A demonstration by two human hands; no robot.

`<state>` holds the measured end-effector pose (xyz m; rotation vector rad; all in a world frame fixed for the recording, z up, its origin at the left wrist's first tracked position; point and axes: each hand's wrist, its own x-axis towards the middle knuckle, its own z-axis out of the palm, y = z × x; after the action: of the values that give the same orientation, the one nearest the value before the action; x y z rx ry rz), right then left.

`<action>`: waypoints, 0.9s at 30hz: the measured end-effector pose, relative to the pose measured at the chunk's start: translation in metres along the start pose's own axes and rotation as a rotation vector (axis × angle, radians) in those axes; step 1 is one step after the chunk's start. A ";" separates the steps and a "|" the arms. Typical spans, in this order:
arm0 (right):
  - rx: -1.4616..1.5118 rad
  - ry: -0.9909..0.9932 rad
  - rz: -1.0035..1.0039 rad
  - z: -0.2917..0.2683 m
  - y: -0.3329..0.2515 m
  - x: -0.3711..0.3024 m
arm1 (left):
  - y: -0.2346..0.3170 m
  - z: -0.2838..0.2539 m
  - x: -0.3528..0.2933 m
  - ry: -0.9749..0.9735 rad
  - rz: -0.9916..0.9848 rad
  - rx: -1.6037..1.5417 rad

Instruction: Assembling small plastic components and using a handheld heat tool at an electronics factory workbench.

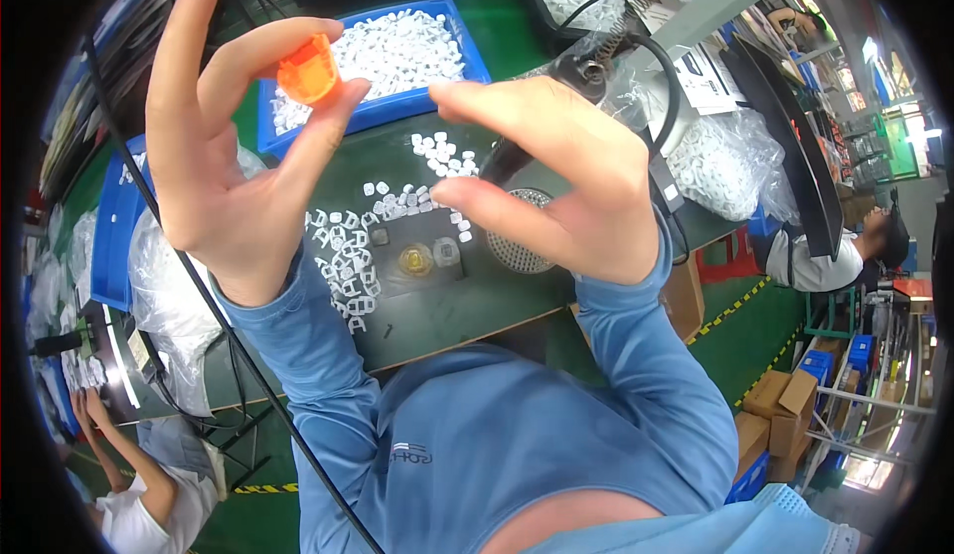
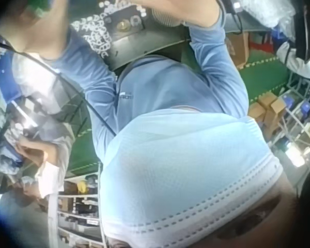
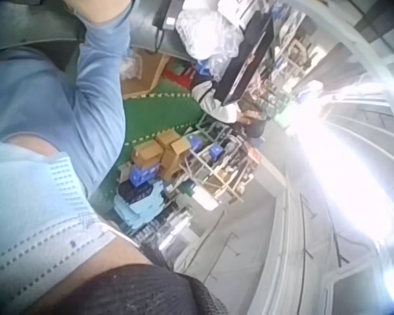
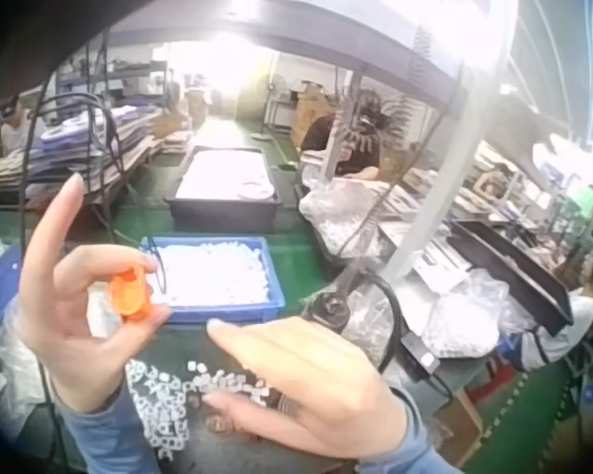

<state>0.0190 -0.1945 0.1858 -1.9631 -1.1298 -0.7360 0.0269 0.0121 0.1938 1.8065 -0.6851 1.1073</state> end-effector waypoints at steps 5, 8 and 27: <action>-0.025 0.081 0.069 0.008 -0.001 -0.001 | 0.007 0.008 -0.005 -0.095 0.068 -0.036; -0.031 0.096 0.061 0.008 0.001 -0.002 | 0.013 0.011 -0.008 -0.146 0.009 -0.093; 0.022 0.162 -0.004 0.015 0.003 -0.005 | 0.011 0.012 -0.014 -0.276 0.023 0.081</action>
<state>0.0206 -0.1858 0.1730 -1.8476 -1.0399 -0.8646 0.0165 -0.0036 0.1827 2.0486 -0.8346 0.9197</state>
